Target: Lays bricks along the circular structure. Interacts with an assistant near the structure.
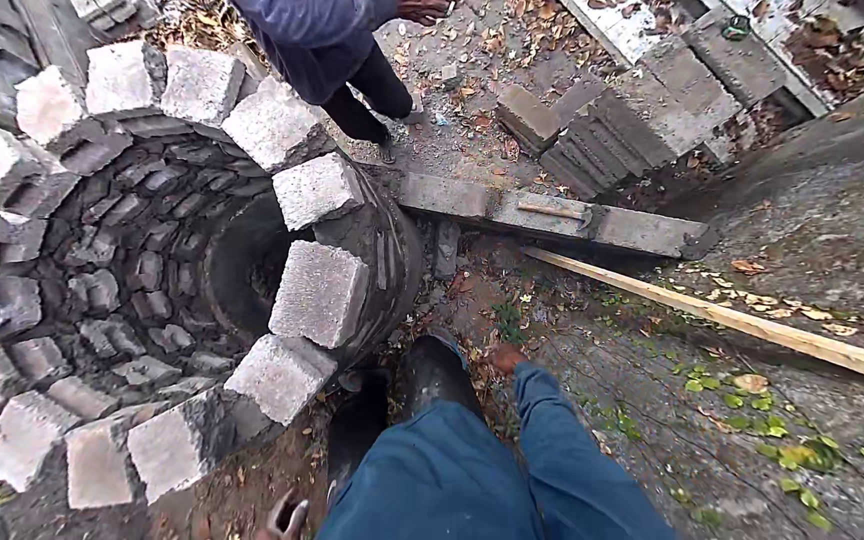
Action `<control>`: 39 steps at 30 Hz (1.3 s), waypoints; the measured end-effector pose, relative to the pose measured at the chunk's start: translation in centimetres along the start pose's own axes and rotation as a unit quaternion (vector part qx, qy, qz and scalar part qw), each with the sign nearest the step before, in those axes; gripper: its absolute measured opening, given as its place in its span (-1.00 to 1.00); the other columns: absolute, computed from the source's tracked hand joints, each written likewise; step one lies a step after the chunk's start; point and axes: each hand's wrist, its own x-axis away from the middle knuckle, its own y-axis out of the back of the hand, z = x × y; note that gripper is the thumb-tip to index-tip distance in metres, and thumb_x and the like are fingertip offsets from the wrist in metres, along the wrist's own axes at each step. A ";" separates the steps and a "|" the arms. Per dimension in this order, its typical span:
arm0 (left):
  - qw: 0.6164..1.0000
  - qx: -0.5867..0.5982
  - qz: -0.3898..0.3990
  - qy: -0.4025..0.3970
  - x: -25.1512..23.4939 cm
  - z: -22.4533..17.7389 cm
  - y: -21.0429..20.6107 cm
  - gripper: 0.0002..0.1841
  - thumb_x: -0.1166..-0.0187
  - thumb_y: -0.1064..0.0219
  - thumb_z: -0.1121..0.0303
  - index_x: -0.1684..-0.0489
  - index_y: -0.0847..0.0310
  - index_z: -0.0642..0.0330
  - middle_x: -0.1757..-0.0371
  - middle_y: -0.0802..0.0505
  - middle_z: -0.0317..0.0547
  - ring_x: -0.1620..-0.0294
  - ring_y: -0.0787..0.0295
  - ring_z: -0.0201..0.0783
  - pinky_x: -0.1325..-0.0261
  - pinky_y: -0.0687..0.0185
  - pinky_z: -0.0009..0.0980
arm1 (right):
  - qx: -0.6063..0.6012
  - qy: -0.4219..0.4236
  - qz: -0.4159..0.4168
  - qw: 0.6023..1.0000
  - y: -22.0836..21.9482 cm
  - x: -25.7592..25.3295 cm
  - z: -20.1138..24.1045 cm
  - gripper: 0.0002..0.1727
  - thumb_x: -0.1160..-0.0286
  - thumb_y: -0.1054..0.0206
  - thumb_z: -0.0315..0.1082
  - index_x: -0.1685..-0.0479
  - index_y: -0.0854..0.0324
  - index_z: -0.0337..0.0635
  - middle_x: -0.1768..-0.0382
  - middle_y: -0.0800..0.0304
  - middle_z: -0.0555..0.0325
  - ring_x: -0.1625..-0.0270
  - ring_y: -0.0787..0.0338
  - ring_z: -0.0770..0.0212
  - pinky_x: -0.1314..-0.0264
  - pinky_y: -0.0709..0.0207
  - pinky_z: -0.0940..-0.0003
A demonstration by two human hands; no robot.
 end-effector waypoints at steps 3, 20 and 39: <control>0.999 0.013 0.023 -0.035 -2.2 0.0 0.7 -0.46 -0.73 -0.21 0.21 -0.60 -0.43 0.38 -0.27 -0.79 0.30 -0.21 -0.79 0.11 -0.34 -0.61 0.12 | 0.008 0.019 -0.069 0.997 4.7 1.1 -0.2 -0.45 -0.83 -0.10 -0.15 -0.66 -0.39 -0.29 -0.53 -0.55 -0.36 -0.60 -0.55 -0.29 -0.64 -0.34 -0.26; 0.958 -0.135 -0.119 -0.221 -12.1 -10.2 2.2 -0.19 -0.50 -0.32 0.03 -0.74 -0.26 0.31 -0.76 -0.31 0.38 -0.72 -0.29 0.35 -0.60 -0.33 0.22 | 0.003 0.165 -0.311 0.936 8.6 8.4 11.4 -0.50 -0.81 -0.15 -0.13 -0.62 -0.49 -0.13 -0.15 -0.79 -0.29 -0.17 -0.82 -0.25 -0.35 -0.56 -0.30; 0.899 -0.022 -0.255 -0.356 -14.7 -5.9 -0.5 -0.34 -0.53 -0.22 -0.08 -0.51 -0.59 0.21 -0.61 -0.57 0.25 -0.67 -0.43 0.25 -0.65 -0.30 0.20 | 0.075 0.022 -0.320 0.944 8.8 8.9 9.5 -0.56 -0.84 -0.10 -0.19 -0.48 -0.58 -0.26 -0.22 -0.77 -0.34 -0.16 -0.83 -0.24 -0.35 -0.59 -0.25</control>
